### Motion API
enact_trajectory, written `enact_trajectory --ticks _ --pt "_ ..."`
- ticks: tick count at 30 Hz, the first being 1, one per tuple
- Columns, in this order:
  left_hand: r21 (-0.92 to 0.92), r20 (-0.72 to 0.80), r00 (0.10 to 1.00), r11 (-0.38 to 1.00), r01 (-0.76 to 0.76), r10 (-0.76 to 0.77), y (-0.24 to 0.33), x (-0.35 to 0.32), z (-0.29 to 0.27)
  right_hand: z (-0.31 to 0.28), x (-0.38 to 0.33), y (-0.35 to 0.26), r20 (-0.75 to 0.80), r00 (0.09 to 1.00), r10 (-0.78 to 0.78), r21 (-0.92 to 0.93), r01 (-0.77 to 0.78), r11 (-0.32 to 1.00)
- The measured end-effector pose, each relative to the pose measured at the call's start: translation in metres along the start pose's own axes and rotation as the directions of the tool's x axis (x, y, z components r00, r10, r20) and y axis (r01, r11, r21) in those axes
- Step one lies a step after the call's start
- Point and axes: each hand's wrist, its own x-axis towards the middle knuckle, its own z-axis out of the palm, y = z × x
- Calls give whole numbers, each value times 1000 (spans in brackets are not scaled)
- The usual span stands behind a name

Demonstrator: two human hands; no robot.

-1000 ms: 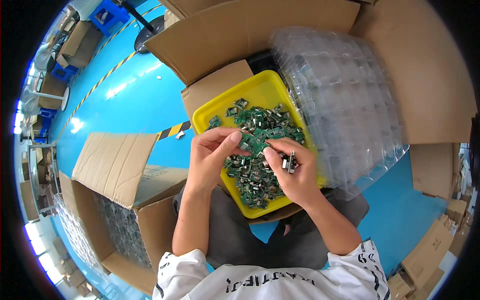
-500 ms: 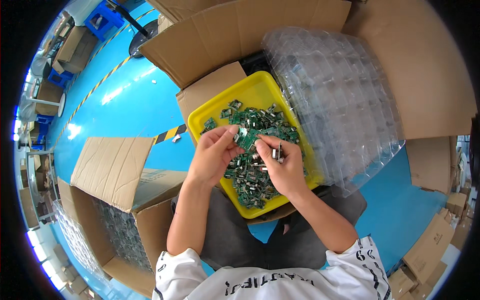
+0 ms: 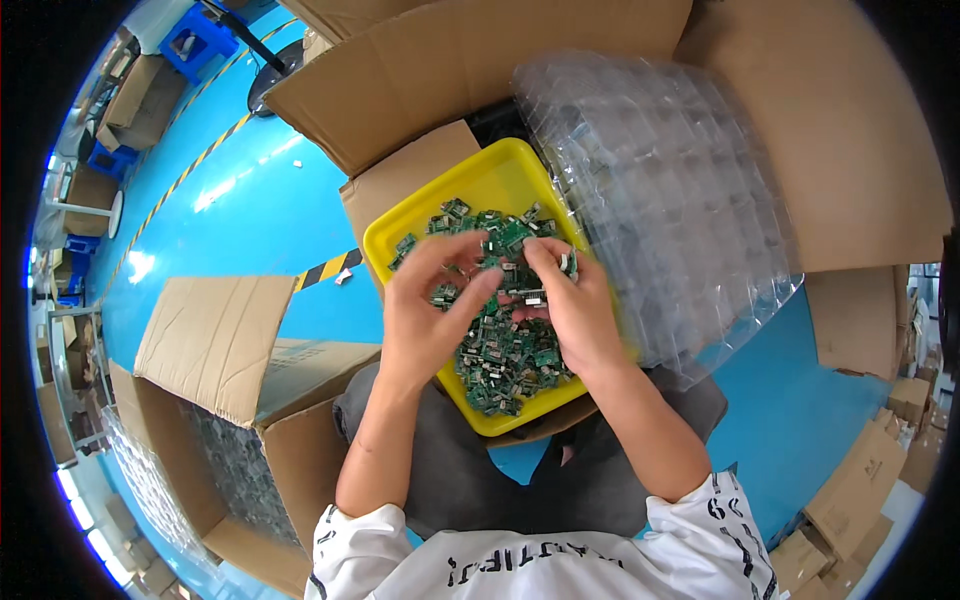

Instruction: Sorting and placing small printed circuit boards into plastic trays and a yellow bin.

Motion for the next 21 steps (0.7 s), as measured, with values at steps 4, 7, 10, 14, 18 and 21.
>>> enact_trajectory --ticks 4,7,10,14,18,21 --pt "-52 123 992 998 39 -32 6 -6 5 2 3 2 3 1000 -1 4 1 1000" --pt "-197 186 977 971 139 -102 2 -4 0 -3 6 10 -3 999 -44 -4 44 999" --pt "-295 238 967 941 165 -95 4 -4 -7 -4 1 -4 154 988 -18 162 -7 987" --pt "-454 128 969 856 247 -211 0 -5 -13 -3 0 -2 -10 1000 25 38 -24 999" --pt "-362 74 969 899 246 -235 -2 -4 -12 -2 0 -3 -58 995 83 13 -83 996" --pt "-370 52 963 891 264 -264 -2 -4 -11 -3 0 -4 87 995 58 24 -60 998"
